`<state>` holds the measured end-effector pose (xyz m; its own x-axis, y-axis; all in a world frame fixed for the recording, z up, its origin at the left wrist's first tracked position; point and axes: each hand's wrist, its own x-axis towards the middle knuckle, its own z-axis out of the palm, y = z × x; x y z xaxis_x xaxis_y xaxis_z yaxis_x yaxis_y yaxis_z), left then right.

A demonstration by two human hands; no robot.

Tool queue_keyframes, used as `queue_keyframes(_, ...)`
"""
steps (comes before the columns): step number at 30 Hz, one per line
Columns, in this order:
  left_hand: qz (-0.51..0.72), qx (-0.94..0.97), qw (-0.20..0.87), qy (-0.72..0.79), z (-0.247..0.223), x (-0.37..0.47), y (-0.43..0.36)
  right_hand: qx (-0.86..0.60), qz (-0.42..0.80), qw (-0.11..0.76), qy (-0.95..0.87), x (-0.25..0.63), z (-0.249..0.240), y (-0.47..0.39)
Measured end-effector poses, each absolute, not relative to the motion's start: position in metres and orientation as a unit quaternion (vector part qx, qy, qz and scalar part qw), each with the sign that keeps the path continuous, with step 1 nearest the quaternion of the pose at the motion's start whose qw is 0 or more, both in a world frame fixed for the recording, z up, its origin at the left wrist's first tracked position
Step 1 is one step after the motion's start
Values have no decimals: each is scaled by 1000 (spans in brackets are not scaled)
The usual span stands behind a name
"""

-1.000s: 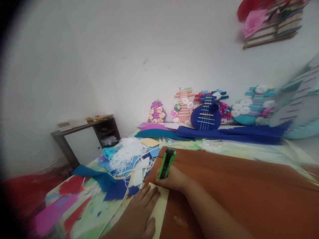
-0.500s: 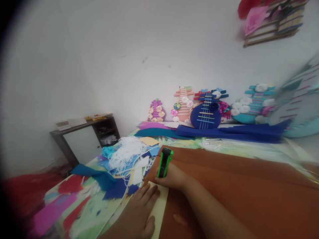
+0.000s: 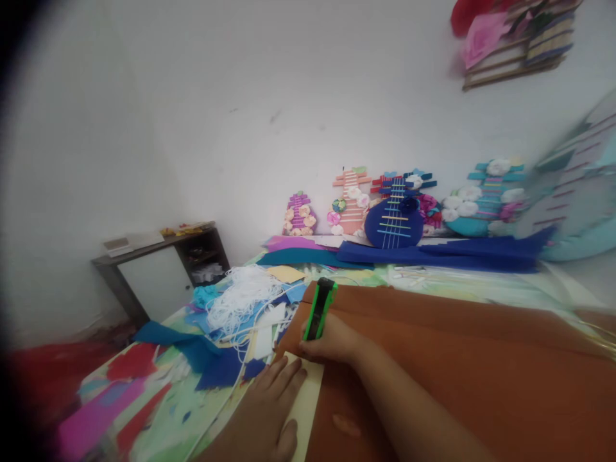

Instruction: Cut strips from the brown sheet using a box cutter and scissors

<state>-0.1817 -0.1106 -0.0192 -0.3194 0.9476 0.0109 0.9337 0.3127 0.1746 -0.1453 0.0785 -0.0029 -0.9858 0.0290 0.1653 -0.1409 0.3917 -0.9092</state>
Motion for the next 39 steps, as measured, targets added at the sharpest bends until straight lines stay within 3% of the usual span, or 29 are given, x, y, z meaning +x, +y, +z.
queue_keyframes(13, 54, 582, 54, 810, -19, -181, -109, 45, 498, 68, -863, -145, -3, 81)
queue_keyframes(20, 58, 582, 59, 809, -20, -183, -111, 14, 602, 72, -795, -148, -17, 89)
queue_keyframes(25, 67, 583, 64, 807, -18, -183, -111, -3, 597, 93, -797, -149, -18, 93)
queue_keyframes(32, 75, 583, 52, 808, -20, -182, -110, 65, 533, 52, -842, -150, -12, 89)
queue_keyframes(39, 71, 578, 45, 812, -23, -183, -110, 5, 589, 56, -806, -150, -17, 93)
